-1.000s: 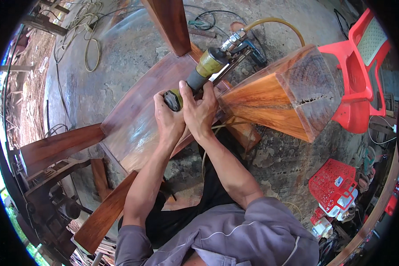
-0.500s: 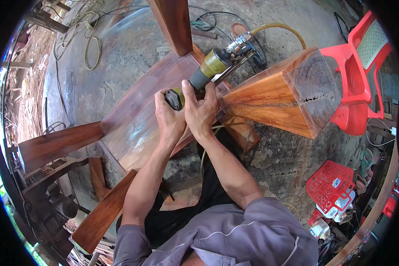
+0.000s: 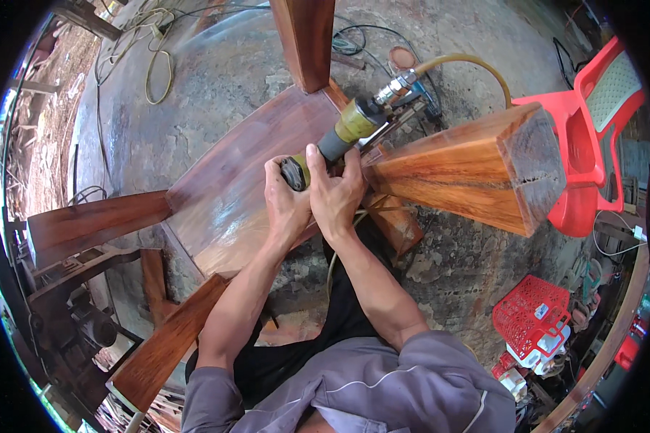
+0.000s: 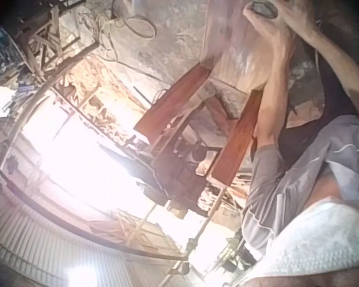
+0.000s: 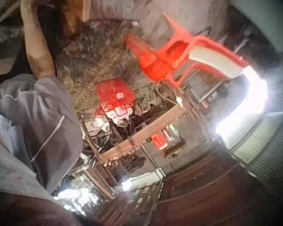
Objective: Assembling a small wooden table by applying glue and using a pneumatic nail gun.
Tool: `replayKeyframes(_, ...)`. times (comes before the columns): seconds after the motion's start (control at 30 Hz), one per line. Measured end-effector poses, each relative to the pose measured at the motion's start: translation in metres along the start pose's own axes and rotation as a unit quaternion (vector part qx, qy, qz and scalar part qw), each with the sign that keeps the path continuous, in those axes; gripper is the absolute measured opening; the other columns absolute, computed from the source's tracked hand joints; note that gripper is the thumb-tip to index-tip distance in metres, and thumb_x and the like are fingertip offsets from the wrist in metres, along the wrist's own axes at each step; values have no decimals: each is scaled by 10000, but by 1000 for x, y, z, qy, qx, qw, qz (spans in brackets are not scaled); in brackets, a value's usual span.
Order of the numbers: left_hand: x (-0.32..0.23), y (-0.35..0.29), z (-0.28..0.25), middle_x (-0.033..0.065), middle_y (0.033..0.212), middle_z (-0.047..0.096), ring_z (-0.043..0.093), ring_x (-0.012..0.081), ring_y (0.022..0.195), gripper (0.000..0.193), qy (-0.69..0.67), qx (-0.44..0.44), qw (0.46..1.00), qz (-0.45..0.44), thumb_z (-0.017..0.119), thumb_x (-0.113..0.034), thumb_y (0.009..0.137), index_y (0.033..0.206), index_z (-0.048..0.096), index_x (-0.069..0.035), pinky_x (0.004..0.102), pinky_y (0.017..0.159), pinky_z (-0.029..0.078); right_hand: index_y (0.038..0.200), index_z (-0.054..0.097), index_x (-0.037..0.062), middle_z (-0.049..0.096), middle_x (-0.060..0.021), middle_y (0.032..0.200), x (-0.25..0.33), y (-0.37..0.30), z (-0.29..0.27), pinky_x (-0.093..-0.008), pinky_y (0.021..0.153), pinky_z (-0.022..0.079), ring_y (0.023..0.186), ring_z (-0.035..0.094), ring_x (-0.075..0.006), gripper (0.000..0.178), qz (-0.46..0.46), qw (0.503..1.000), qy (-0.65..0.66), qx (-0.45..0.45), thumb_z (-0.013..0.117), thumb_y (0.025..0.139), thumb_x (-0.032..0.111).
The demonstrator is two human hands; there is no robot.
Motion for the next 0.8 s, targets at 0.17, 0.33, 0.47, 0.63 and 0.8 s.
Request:
replayKeyframes(0.17, -4, -2, 3, 116, 953, 625, 596, 205, 872, 589, 3, 10, 1000, 11, 862, -310, 815, 1199, 518, -26, 376, 786, 508, 1130, 615, -33, 674, -178, 1004, 2, 0, -3, -445, 808, 528, 872, 679, -335, 407, 1, 1000, -9, -3, 770, 923, 282)
replayKeyframes(0.33, -12, -3, 5, 144, 973, 633, 616, 230, 900, 590, 2, 3, 999, 39, 864, -294, 812, 1203, 519, -17, 390, 808, 515, 1122, 616, -28, 677, -163, 985, 6, 2, -11, -428, 804, 533, 873, 679, -308, 385, -11, 1000, -15, -21, 766, 929, 269)
replayKeyframes(0.47, -16, -4, 9, 157, 990, 637, 626, 241, 917, 592, 7, 6, 999, 48, 863, -286, 814, 1205, 518, -8, 396, 819, 518, 1138, 615, -28, 685, -166, 1005, 2, 4, -14, -422, 812, 532, 892, 679, -302, 400, 26, 999, 9, -16, 762, 936, 284)
replayKeyframes(0.63, -21, -3, 9, 158, 995, 637, 625, 238, 913, 593, 25, 4, 998, 51, 864, -282, 813, 1202, 517, 0, 393, 813, 518, 1159, 608, -29, 693, -181, 1013, 2, 5, -16, -441, 811, 529, 902, 684, -320, 445, 28, 999, 32, -18, 754, 941, 332)
replayKeyframes(0.8, -18, -4, 10, 169, 1042, 578, 586, 273, 939, 604, -4, 21, 1000, 12, 886, -258, 771, 1168, 521, 13, 403, 833, 499, 1088, 601, -25, 688, -198, 970, -5, 4, -15, -462, 794, 521, 893, 683, -354, 458, 35, 999, -24, -11, 754, 938, 380)
Point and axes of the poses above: each hand's wrist, its own y-axis towards the middle knuckle, its own z-axis out of the palm, x = y × z, the point moved 8 cm from there along y, towards the middle knuckle
